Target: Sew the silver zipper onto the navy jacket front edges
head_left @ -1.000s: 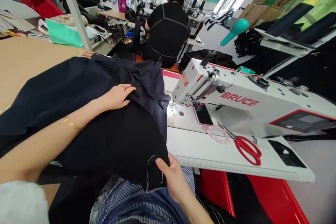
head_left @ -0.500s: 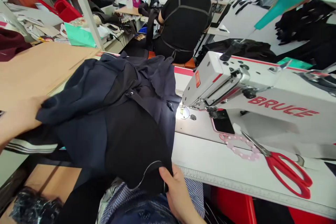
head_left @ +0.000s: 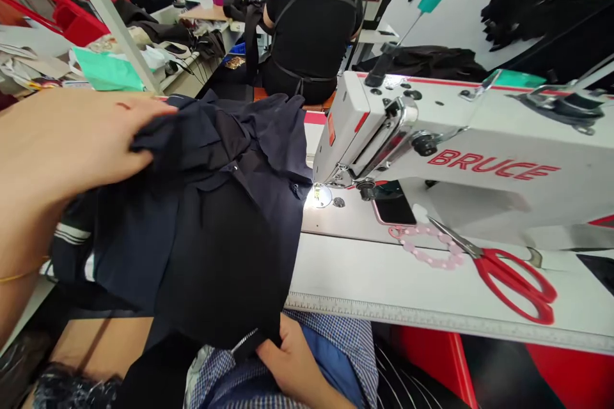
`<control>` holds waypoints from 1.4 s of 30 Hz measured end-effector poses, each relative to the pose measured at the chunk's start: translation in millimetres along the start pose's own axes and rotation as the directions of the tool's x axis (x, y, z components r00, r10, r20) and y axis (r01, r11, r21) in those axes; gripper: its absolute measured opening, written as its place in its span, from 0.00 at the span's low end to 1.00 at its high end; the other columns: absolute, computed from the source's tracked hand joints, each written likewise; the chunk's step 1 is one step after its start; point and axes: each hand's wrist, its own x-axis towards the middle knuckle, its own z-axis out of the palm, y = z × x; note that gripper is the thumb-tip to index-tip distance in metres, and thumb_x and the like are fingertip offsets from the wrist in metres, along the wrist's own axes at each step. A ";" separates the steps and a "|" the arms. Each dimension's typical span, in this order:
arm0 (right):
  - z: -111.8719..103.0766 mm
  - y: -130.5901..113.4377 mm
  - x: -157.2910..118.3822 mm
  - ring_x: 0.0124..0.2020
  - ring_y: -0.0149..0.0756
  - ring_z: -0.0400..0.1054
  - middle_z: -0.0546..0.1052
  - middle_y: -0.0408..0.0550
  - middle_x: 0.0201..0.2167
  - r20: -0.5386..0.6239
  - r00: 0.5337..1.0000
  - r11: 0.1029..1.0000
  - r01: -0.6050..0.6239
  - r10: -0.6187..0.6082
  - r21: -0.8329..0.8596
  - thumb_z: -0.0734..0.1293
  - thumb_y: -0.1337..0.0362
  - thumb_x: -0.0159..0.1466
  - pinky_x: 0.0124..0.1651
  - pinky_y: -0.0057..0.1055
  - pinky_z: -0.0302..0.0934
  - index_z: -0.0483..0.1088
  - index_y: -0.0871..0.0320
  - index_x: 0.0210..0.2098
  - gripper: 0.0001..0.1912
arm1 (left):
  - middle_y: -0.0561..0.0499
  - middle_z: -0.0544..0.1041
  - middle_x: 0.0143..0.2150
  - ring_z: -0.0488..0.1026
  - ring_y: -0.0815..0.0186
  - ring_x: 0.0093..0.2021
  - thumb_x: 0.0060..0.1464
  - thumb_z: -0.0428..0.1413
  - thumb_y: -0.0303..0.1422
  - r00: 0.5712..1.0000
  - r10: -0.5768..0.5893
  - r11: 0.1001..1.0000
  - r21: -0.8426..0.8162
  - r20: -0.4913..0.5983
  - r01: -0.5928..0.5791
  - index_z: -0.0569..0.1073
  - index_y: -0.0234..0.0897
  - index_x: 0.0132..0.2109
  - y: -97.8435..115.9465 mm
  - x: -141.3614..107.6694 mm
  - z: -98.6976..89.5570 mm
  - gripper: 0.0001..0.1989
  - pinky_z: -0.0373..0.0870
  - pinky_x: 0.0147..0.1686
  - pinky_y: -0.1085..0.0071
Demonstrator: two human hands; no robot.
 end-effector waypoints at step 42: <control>5.1 -47.4 73.2 0.46 0.36 0.66 0.68 0.50 0.47 -0.252 0.922 0.927 0.208 -0.292 -0.312 0.59 0.58 0.62 0.46 0.32 0.63 0.57 0.52 0.52 0.18 | 0.54 0.72 0.38 0.68 0.72 0.32 0.47 0.55 0.34 0.866 0.380 0.373 -0.911 0.324 0.177 0.69 0.37 0.42 -10.6 40.3 3.3 0.13 0.64 0.34 0.78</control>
